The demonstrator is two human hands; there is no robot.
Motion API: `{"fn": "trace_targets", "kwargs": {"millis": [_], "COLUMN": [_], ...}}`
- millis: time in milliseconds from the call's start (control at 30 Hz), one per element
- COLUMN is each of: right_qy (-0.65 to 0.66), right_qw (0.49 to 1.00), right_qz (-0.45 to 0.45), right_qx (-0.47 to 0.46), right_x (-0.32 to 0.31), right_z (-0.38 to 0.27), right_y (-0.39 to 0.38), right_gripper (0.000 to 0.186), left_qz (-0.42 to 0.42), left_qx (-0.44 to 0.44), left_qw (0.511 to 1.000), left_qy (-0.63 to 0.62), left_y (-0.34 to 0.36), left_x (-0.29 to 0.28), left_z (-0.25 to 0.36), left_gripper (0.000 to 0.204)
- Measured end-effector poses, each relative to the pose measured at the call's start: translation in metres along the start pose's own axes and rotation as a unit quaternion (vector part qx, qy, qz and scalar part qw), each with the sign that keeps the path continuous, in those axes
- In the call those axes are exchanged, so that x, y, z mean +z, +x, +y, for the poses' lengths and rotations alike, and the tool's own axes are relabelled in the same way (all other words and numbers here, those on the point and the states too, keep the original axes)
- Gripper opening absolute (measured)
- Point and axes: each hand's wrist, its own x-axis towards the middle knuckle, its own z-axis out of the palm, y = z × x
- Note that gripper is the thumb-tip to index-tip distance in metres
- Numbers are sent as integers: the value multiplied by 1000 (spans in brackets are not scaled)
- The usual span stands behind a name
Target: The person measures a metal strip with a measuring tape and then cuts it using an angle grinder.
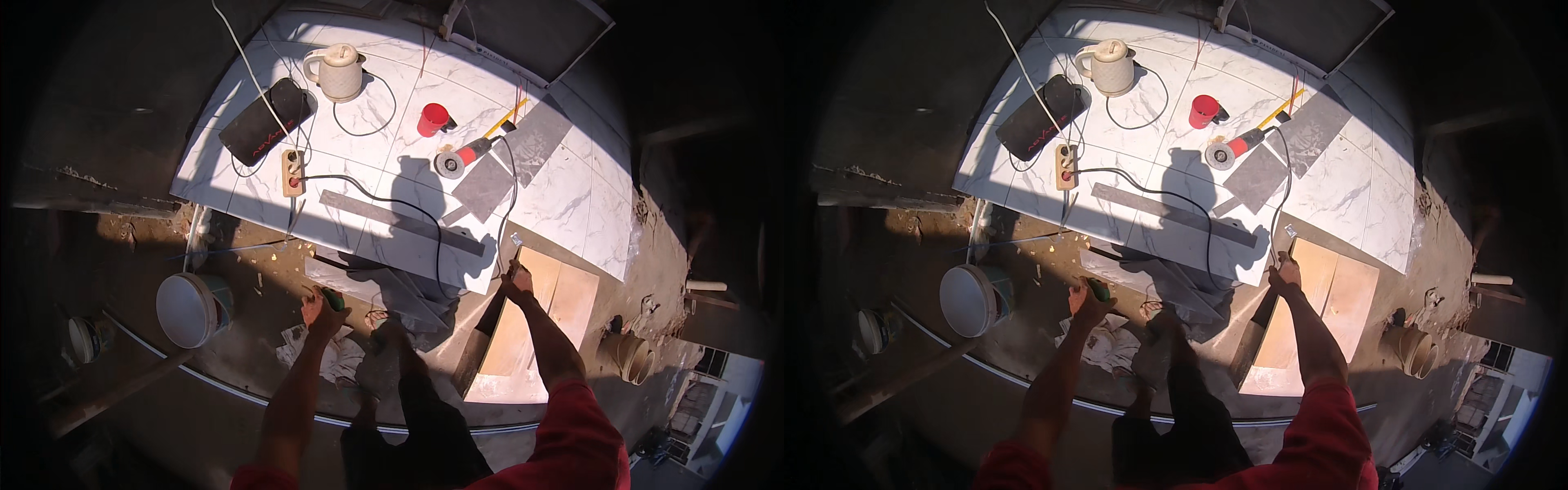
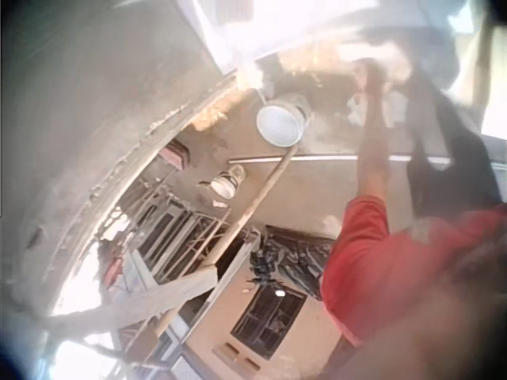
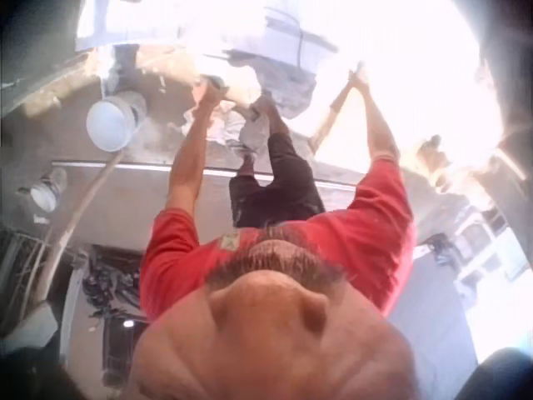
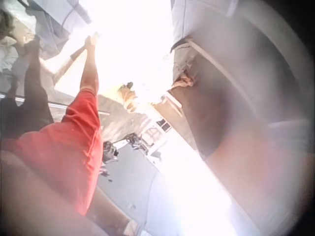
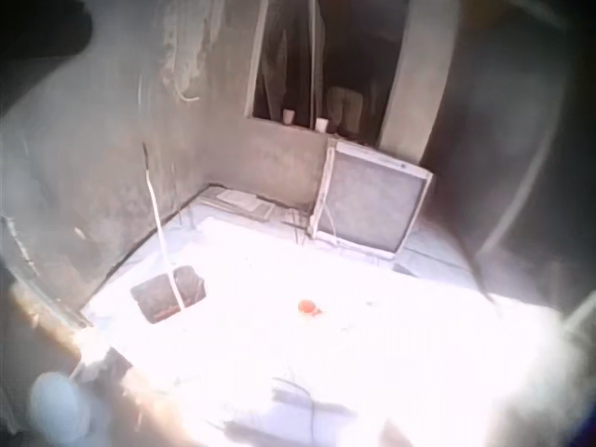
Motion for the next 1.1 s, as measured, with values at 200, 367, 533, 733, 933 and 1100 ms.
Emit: {"fn": "trace_targets", "kwargs": {"millis": [200, 367, 533, 733, 933, 1100], "right_qy": [-64, -119, -249, -356, -322, -410], "right_qw": [994, 977, 928, 885, 892, 862], "right_qz": [-19, -1, 9, -24, -114, -107], "right_qx": [-91, -178, -276, -298, -296, -278], "right_x": [7, 16, 40, 73, 76, 44], "right_z": [-34, -80, -98, -114, -111, -127], "right_y": [173, 283, 361, 389, 389, 336], "right_gripper": [65, 77, 91, 79, 72, 90], "left_qz": [35, 82, 164, 230, 187, 51], "left_qx": [103, 50, 78, 138, -11, -234], "left_qw": [993, 994, 977, 955, 981, 971], "left_qy": [-51, -54, -107, -129, -56, 9], "left_y": [184, 234, 246, 227, 102, -62], "left_x": [70, 96, 131, 135, 130, 187], "left_z": [54, 89, 75, 71, 16, -130], "left_gripper": [78, 91, 94, 102, 94, 101]}}
